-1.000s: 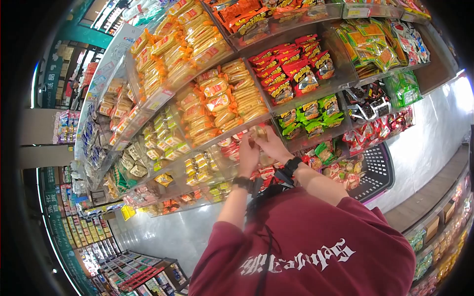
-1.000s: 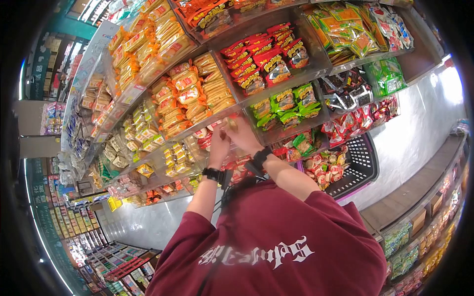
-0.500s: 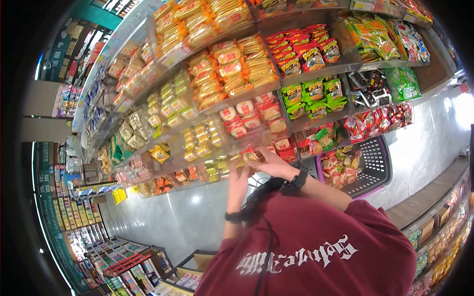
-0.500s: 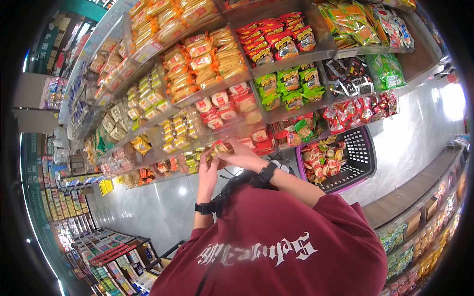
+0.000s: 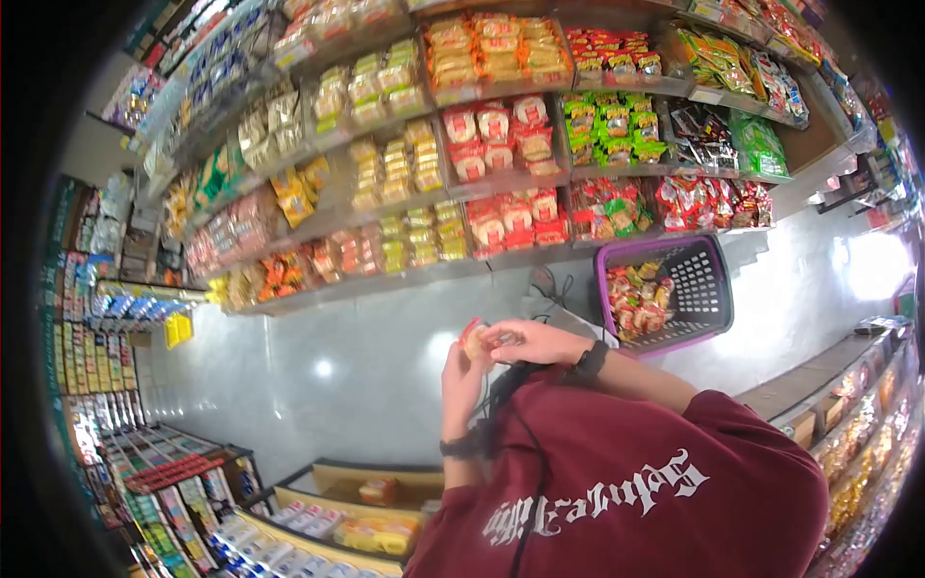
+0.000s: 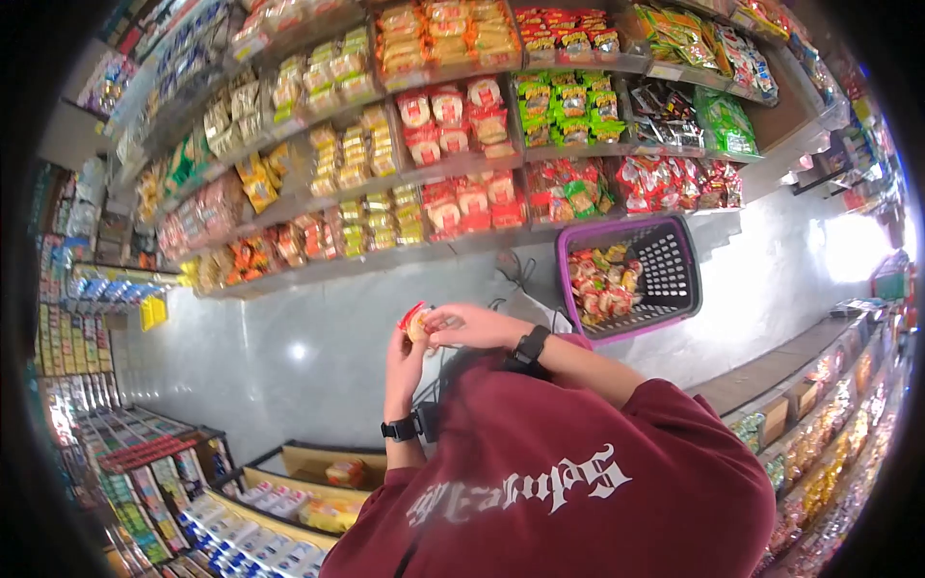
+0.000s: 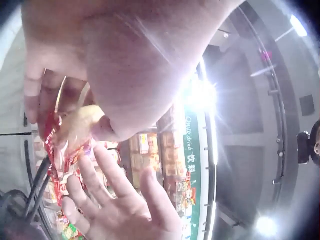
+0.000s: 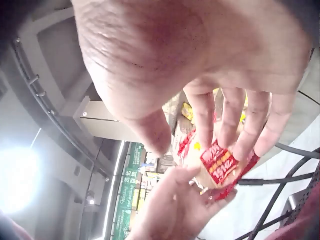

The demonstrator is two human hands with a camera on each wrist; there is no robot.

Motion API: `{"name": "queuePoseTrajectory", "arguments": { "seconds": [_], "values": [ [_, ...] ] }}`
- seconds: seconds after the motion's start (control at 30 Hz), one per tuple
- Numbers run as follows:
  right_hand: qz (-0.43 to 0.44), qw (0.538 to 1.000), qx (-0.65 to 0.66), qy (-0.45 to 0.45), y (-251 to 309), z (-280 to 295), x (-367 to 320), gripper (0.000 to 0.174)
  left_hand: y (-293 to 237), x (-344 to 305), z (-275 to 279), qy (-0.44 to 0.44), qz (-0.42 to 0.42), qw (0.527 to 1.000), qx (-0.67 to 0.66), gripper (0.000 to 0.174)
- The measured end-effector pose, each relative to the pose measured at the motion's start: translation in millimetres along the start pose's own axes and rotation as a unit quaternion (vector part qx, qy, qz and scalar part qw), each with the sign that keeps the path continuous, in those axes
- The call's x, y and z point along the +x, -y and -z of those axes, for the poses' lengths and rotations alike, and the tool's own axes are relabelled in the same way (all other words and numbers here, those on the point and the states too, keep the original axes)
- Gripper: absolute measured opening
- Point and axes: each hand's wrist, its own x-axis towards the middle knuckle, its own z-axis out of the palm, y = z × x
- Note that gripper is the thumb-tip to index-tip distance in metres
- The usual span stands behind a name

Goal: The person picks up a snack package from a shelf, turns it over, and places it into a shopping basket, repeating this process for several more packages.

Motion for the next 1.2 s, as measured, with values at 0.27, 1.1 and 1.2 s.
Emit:
{"name": "queuePoseTrajectory", "arguments": {
  "seconds": [0.27, 1.1, 1.2],
  "values": [
    [-0.076, 0.987, -0.125, -0.059, -41.8, -28.6, -66.7, 0.047, 50.7, -99.4, -7.6, -0.032, 0.038, 0.994, -0.102, 0.035],
    [-0.012, 0.826, 0.226, -0.515, -130.3, 113.5, -429.0, 0.04, 28.3, -132.3, -402.2, 0.244, -0.083, 0.896, 0.361, 0.076],
    [0.018, 0.794, 0.278, -0.54, -130.8, 123.7, -449.7, 0.041, 32.5, -142.7, -426.1, 0.297, -0.085, 0.907, 0.285, 0.086]
  ]
}}
